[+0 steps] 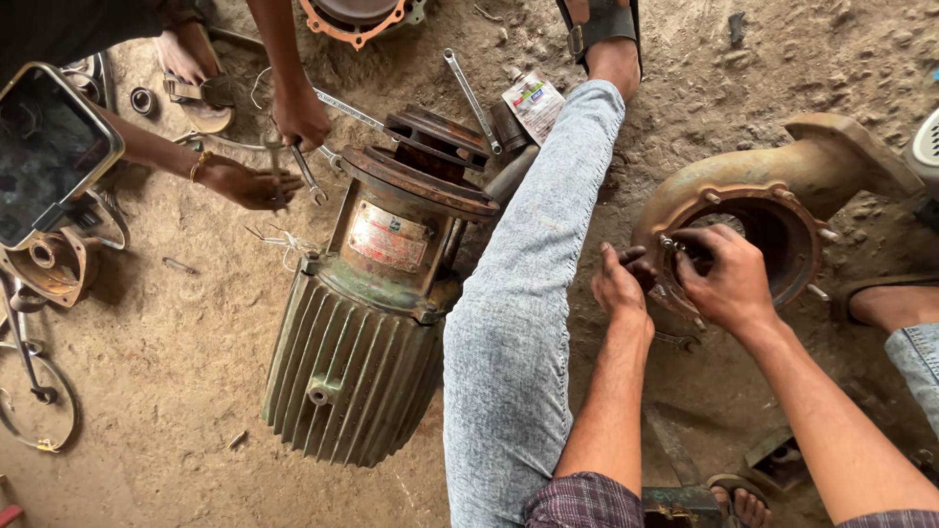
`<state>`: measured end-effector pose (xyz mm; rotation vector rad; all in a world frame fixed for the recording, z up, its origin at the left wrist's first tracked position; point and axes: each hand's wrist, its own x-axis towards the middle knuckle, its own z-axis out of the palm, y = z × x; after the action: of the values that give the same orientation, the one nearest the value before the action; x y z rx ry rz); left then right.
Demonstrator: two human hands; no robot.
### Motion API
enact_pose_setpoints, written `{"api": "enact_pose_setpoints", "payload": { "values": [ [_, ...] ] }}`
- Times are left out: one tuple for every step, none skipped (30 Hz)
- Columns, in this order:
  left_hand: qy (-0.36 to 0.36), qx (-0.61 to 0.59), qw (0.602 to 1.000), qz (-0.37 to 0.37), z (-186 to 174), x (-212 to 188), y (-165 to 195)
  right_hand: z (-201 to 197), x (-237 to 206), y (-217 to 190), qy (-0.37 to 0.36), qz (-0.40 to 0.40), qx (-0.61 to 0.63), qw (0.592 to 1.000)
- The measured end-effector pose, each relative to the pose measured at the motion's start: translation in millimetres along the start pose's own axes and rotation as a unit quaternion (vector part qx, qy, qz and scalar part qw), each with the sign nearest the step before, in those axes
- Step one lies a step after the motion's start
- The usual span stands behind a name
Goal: The person sits on the ground and uses a spanner to loosen and remove bolts securing the volute casing of a water pump to its electric motor, repositioning the spanner on successive bolts while another person steadies the motor.
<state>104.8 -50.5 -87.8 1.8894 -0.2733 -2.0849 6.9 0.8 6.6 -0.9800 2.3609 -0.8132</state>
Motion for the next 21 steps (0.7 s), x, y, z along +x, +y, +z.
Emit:
{"api": "enact_pose_setpoints", "payload": {
  "values": [
    [0.005, 0.003, 1.0, 0.009, 0, 3, -2, 1, 2, 2, -0.013, -0.012, -0.016, 1.0],
    [0.011, 0.007, 1.0, 0.019, 0, 5, -4, 2, 3, 3, -0.014, -0.019, -0.022, 0.999],
    [0.017, 0.009, 0.999, 0.028, 0, 7, -6, 3, 4, 3, -0.017, -0.025, -0.027, 0.999],
    [0.017, 0.018, 0.999, 0.024, -1, 9, -7, 4, 4, 4, -0.021, -0.032, -0.033, 0.999],
    [0.015, 0.027, 0.999, 0.02, -1, 10, -8, 5, 5, 4, -0.028, -0.033, -0.038, 0.998],
    [0.013, 0.036, 0.999, 0.017, -1, 11, -9, 6, 5, 4, -0.036, -0.034, -0.043, 0.998],
    [0.012, 0.041, 0.999, 0.018, -1, 10, -9, 7, 4, 5, -0.044, -0.034, -0.048, 0.997],
    [0.01, 0.047, 0.999, 0.019, -1, 9, -8, 7, 4, 5, -0.046, -0.038, -0.058, 0.997],
    [0.007, 0.052, 0.998, 0.021, 0, 8, -8, 8, 4, 5, -0.048, -0.043, -0.068, 0.996],
    [0.008, 0.061, 0.998, 0.017, 0, 6, -6, 9, 4, 6, -0.05, -0.049, -0.079, 0.994],
    [0.008, 0.07, 0.997, 0.013, 0, 4, -5, 9, 4, 6, -0.051, -0.042, -0.087, 0.994],
    [0.01, 0.079, 0.997, 0.009, 0, 1, -3, 10, 4, 7, -0.054, -0.037, -0.095, 0.993],
    [0.01, 0.084, 0.996, 0.008, 0, -1, -1, 10, 4, 7, -0.056, -0.031, -0.103, 0.993],
    [0.01, 0.09, 0.996, 0.007, 0, -4, 1, 10, 4, 8, -0.055, -0.037, -0.111, 0.992],
    [0.01, 0.096, 0.995, 0.005, 1, -6, 3, 10, 5, 8, -0.056, -0.043, -0.119, 0.99],
    [0.013, 0.101, 0.995, 0.007, 1, -7, 5, 11, 5, 9, -0.057, -0.048, -0.127, 0.989],
    [0.016, 0.106, 0.994, 0.009, 2, -9, 6, 11, 5, 9, -0.059, -0.05, -0.143, 0.987],
    [0.019, 0.111, 0.994, 0.012, 3, -9, 7, 11, 6, 8, -0.061, -0.051, -0.158, 0.984],
    [0.021, 0.107, 0.994, 0.007, 4, -9, 7, 11, 7, 8, -0.063, -0.053, -0.173, 0.981],
    [0.022, 0.103, 0.994, 0.003, 4, -9, 8, 12, 8, 6, -0.068, -0.047, -0.19, 0.978],
    [0.023, 0.099, 0.995, 0.0, 5, -8, 7, 13, 9, 5, -0.073, -0.041, -0.206, 0.975]
  ]
}}
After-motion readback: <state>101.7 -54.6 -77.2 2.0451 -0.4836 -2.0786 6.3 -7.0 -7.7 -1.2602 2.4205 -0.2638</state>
